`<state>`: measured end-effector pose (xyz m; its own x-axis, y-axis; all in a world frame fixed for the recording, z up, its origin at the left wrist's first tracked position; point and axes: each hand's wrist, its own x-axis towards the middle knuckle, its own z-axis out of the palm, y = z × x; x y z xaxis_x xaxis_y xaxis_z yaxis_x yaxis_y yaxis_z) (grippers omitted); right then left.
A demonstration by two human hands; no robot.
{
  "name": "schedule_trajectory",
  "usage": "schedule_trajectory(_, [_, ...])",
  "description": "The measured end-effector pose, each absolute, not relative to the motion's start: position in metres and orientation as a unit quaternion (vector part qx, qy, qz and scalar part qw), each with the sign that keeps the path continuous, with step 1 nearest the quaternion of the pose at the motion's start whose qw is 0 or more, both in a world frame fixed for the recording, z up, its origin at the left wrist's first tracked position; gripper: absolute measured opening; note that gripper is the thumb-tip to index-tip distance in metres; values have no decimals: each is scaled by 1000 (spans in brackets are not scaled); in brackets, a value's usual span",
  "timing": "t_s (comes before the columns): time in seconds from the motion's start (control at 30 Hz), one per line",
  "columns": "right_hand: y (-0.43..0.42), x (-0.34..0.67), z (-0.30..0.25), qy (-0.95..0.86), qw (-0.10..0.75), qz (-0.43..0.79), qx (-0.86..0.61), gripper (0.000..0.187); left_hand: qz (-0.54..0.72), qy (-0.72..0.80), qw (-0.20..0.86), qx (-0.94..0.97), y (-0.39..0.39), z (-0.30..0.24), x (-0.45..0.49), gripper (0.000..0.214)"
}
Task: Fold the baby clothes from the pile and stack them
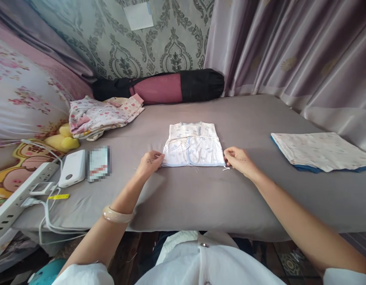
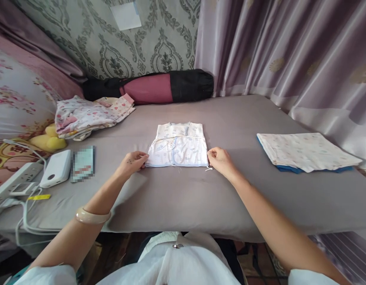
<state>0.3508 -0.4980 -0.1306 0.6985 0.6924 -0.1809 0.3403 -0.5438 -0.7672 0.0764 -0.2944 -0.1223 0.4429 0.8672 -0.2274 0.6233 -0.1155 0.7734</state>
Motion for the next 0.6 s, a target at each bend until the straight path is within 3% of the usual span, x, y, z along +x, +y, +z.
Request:
schedule_trajectory(0.2, [-506,335,-120,-343,342,250,-838,35,135,481,529,686,-308,-108,74,61])
schedule_trajectory(0.33, [-511,336,-120,-373,371,287,-800,37,136,439,572,679,-311,-102,71,73])
schedule_trajectory(0.47, [-512,341,-123,-372,406,323,-769,34,134,421,592,674,-309,-101,70,72])
schedule_trajectory(0.6, [-515,342,-123,-379,414,327,-760,35,124,423,585,681,-309,-99,68,57])
